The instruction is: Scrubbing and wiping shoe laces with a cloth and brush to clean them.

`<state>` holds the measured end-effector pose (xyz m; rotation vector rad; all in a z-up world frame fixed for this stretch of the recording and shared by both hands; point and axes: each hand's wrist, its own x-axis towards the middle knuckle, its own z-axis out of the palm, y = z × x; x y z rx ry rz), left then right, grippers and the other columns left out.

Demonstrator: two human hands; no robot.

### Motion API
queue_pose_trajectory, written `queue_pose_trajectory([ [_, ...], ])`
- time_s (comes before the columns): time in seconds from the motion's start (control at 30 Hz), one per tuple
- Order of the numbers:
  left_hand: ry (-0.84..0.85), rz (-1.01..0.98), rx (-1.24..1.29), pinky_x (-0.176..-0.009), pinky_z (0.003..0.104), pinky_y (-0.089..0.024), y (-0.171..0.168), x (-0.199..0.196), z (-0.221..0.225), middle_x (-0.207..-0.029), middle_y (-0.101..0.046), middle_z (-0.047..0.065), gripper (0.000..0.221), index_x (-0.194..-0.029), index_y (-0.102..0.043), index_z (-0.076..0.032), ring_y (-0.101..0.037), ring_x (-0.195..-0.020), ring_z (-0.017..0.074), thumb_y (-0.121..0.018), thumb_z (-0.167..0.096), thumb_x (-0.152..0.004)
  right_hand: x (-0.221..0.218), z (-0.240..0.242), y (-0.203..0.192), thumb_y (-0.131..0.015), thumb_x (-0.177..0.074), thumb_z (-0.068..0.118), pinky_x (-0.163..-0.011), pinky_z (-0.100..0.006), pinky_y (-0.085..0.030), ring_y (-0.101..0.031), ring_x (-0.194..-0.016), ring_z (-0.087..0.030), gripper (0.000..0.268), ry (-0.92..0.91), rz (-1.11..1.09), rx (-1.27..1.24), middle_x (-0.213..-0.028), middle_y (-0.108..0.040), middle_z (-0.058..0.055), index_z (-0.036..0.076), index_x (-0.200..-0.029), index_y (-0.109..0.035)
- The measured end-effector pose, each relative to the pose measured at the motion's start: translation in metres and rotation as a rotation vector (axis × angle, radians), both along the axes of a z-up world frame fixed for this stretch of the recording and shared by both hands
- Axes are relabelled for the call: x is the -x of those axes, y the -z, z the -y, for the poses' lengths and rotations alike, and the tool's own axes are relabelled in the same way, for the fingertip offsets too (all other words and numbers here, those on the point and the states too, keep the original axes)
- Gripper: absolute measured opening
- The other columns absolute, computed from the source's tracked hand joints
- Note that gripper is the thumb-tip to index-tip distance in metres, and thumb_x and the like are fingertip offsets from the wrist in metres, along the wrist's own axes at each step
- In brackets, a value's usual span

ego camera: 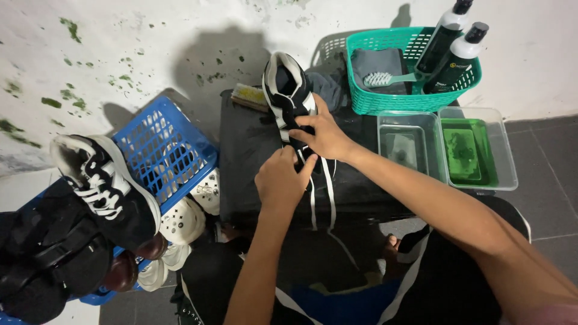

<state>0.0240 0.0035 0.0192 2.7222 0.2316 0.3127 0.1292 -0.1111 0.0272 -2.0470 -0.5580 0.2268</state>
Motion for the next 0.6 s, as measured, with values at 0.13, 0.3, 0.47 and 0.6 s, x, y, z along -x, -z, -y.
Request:
queue_pose_trajectory([
  [0.13, -0.022, -0.06, -0.134, -0.06, 0.036, -0.061, 0.032, -0.016, 0.0, -0.067, -0.063, 0.004, 0.04, -0.079, -0.063, -0.015, -0.072, -0.069, 0.0242, -0.066, -0.051, -0.095, 0.005, 0.002, -0.011, -0.069, -0.1, 0.035, -0.117, -0.06, -0.033, -0.031, -0.145, -0.052, 0.019, -0.021, -0.043, -0.034, -0.162, -0.011, -0.031, 0.018, -0.104, -0.077],
  [0.3, 0.088, -0.106, -0.157, -0.054, 0.039, -0.062, 0.058, -0.027, -0.002, -0.065, -0.065, 0.007, 0.031, -0.082, -0.069, -0.011, -0.074, -0.066, 0.029, -0.056, -0.031, -0.102, 0.002, 0.002, -0.005, -0.07, -0.099, 0.037, -0.116, -0.06, -0.035, -0.033, -0.144, -0.053, 0.021, -0.018, -0.019, 0.02, -0.162, -0.012, -0.032, 0.017, -0.104, -0.077],
  [0.47, 0.136, -0.052, 0.024, -0.047, 0.039, -0.057, 0.056, -0.022, -0.003, -0.053, -0.058, 0.009, 0.036, -0.065, -0.059, -0.009, -0.07, -0.055, 0.0335, -0.057, -0.021, -0.098, 0.003, 0.001, -0.003, -0.072, -0.098, 0.034, -0.118, -0.057, -0.033, -0.036, -0.144, -0.051, 0.021, -0.019, 0.034, -0.01, -0.161, -0.015, -0.033, 0.014, -0.095, -0.074],
  [0.6, 0.164, -0.071, 0.196, -0.046, 0.038, -0.053, 0.046, -0.014, -0.005, -0.05, -0.057, 0.009, 0.039, -0.059, -0.053, -0.009, -0.069, -0.053, 0.0342, -0.059, -0.02, -0.096, -0.003, 0.002, 0.01, -0.073, -0.097, 0.036, -0.119, -0.055, -0.033, -0.036, -0.144, -0.049, 0.021, -0.008, 0.053, -0.027, -0.161, -0.017, -0.032, 0.015, -0.093, -0.073],
])
